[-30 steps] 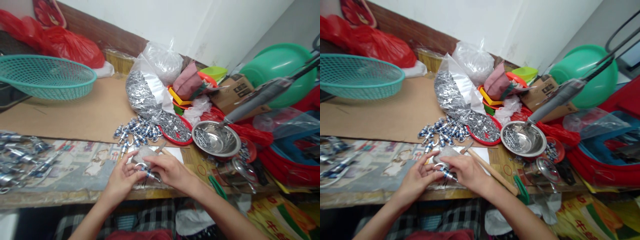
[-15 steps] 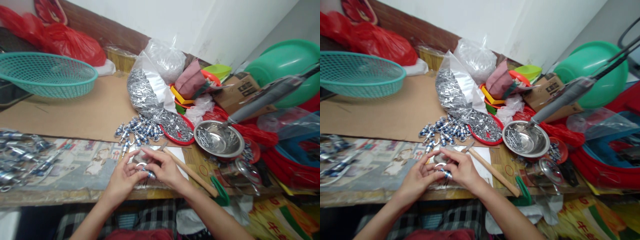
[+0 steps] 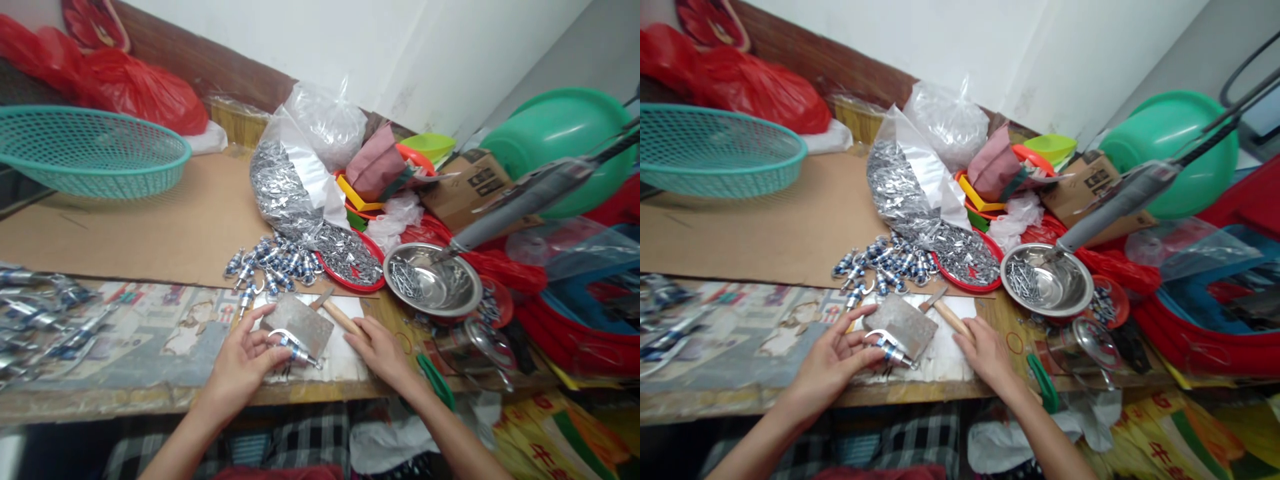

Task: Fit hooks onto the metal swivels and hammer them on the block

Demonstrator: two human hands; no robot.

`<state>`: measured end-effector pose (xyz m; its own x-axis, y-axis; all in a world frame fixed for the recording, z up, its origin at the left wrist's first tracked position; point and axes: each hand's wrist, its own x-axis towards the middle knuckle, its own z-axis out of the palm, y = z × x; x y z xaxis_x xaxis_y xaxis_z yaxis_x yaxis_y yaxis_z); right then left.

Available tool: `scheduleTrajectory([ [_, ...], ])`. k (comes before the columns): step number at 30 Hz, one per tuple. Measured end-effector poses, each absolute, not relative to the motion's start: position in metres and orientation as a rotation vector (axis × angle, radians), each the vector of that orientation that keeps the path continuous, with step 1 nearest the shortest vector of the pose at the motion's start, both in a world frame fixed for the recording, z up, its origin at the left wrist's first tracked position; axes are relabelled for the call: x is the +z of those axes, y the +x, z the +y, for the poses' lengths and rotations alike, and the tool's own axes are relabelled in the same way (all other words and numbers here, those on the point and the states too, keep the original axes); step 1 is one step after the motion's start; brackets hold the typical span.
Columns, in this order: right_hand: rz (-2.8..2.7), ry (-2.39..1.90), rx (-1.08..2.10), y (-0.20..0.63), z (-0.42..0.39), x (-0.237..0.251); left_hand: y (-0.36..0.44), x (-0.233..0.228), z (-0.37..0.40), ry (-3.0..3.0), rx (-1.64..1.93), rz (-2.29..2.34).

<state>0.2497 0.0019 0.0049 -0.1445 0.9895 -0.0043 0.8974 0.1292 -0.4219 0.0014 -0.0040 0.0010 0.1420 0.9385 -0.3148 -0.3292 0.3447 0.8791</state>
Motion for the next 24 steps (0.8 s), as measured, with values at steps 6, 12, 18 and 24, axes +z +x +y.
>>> scheduleTrajectory([
  [6, -2.054, -1.456, 0.406, 0.228, -0.027, 0.044, 0.002, 0.001, -0.005, 0.75, 1.057, 1.032],
  [12, -2.334, -1.334, 0.227, 0.221, -0.047, 0.051, 0.003, 0.006, -0.004, 0.722, 1.071, 1.057],
  [18, -2.164, -1.316, 0.245, 0.223, -0.053, 0.036, 0.004, 0.003, -0.004, 0.724, 1.087, 1.065],
  [24, -2.317, -1.386, 0.26, 0.222, -0.052, 0.048, 0.003, 0.009, -0.006, 0.697, 1.075, 1.076],
])
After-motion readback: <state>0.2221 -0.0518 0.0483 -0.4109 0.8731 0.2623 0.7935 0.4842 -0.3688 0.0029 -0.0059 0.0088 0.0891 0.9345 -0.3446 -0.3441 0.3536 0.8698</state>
